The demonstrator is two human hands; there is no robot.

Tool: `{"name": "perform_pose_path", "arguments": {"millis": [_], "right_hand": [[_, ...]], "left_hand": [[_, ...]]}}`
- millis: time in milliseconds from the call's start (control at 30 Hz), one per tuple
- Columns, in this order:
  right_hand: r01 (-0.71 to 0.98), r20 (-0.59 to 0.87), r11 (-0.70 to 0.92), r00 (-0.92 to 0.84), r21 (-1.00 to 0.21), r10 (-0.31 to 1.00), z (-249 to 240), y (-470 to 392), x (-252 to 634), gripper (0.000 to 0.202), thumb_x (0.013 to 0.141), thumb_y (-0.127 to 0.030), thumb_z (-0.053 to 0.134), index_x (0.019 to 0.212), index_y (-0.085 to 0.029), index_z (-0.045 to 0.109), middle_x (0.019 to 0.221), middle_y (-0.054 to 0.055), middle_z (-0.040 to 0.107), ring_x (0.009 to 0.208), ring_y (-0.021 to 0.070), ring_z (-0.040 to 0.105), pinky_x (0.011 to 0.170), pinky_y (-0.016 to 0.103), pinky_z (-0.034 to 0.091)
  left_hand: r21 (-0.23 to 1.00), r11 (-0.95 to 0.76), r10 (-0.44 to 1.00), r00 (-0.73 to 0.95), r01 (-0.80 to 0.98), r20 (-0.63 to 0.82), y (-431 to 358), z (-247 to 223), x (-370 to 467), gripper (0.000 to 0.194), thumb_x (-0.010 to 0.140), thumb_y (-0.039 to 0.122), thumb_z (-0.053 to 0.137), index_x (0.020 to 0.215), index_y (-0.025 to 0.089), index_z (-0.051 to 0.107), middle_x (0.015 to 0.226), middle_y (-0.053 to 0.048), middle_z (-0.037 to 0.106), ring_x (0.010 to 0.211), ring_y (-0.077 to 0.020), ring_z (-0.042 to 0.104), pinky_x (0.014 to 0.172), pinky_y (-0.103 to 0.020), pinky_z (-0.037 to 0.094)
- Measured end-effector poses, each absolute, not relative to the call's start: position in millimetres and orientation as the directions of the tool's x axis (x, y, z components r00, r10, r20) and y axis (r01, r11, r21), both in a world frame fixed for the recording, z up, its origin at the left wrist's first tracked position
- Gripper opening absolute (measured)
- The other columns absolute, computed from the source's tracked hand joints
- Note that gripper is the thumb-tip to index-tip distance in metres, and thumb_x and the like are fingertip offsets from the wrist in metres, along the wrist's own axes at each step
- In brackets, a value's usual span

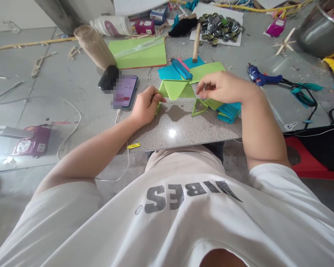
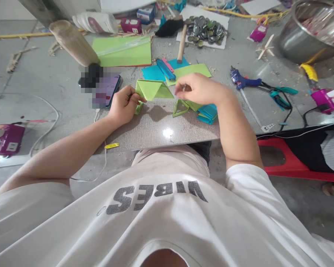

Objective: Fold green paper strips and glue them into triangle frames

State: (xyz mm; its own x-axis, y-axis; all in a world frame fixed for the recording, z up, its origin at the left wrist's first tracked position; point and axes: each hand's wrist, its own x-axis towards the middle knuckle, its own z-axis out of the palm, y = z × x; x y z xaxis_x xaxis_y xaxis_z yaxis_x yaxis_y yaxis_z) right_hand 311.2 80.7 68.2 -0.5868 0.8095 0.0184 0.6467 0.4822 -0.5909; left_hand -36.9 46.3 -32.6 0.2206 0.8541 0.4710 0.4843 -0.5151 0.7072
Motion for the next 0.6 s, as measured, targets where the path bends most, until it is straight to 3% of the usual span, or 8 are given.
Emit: {"name": "perform_pose_path", "arguments": {"millis": [100,233,433,600], "right_hand": [[0.740,-0.144,0.454,-0.586,-0.496,0.798,67,85,325,0.031,0.099,-0.054,0.094,0.116,-0.029,0.092,0.110,0.008,0.085,0.102,0.0313,0.077,0.095,0.047,0.063],[0.765,-0.049,0.473,-0.545,-0.438,0.837,56,88,318,0.018,0.103,-0.034,0.083,0.119,-0.031,0.091,0.127,0.010,0.084,0.114,0.0348,0.077,0.102,0.049,0.062],[0.720,-0.089,0.561,-0.643,-0.408,0.760,49,92,311,0.031,0.094,-0.011,0.073,0.111,-0.029,0.091,0.130,0.008,0.086,0.119,0.0344,0.079,0.106,0.049,0.062],[0.714,-0.154,0.589,-0.676,-0.379,0.721,44,99,310,0.037,0.094,-0.012,0.073,0.120,-0.031,0.092,0.137,0.008,0.086,0.122,0.0334,0.078,0.108,0.046,0.064]], "left_hand": [[0.713,-0.523,0.849,0.210,0.467,0.485,48,-34,-39,0.034,0.121,0.052,0.062,0.097,0.027,0.061,0.100,-0.007,0.090,0.081,-0.0199,0.078,0.075,-0.033,0.064],[0.721,-0.504,0.859,0.186,0.475,0.478,49,-36,-41,0.032,0.121,0.051,0.063,0.098,0.027,0.064,0.100,-0.007,0.090,0.077,-0.0178,0.075,0.071,-0.031,0.061],[0.731,-0.502,0.861,0.185,0.461,0.475,50,-36,-42,0.033,0.120,0.050,0.065,0.096,0.027,0.065,0.098,-0.006,0.090,0.078,-0.0182,0.076,0.074,-0.031,0.063],[0.733,-0.509,0.857,0.187,0.452,0.480,50,-34,-41,0.032,0.120,0.050,0.065,0.097,0.027,0.064,0.098,-0.007,0.089,0.078,-0.0188,0.076,0.073,-0.033,0.063]]}}
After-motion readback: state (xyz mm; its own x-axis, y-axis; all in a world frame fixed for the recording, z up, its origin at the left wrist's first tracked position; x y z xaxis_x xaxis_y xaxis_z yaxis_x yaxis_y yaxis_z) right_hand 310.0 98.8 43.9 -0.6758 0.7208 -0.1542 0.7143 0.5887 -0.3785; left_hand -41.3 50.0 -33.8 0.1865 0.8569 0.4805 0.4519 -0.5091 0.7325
